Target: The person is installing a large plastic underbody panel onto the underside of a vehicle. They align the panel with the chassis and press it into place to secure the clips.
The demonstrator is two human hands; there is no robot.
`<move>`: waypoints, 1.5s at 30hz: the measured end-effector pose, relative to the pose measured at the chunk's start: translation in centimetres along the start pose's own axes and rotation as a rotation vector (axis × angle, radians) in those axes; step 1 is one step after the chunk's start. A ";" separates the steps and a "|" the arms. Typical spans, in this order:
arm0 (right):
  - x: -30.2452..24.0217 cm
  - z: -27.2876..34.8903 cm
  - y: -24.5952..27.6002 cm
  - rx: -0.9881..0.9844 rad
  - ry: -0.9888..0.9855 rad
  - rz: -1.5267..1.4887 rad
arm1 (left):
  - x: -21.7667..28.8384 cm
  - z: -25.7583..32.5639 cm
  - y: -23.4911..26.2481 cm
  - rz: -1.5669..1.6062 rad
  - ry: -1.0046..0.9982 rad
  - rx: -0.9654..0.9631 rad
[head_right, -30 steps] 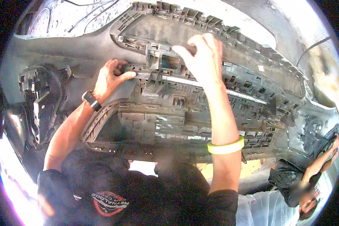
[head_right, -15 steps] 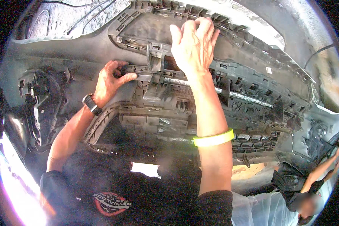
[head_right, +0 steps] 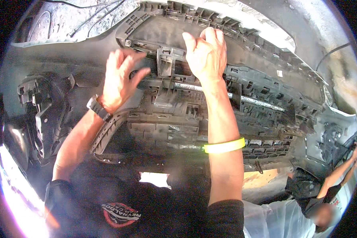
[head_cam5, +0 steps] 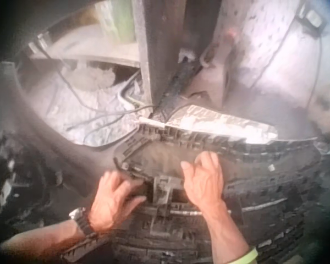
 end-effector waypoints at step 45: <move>-5.1 0.3 -0.3 -0.209 0.172 -0.214 | -0.4 -8.3 -0.4 0.142 -0.228 -0.119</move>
Point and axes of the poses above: each hand's wrist, its own z-axis away from the middle knuckle, its own y-axis out of the back of the hand, x = y × z, the point moved 7 cm from there along -z, towards the middle knuckle, and after that the axes turned 7 degrees about -z, right-handed, at the moved point
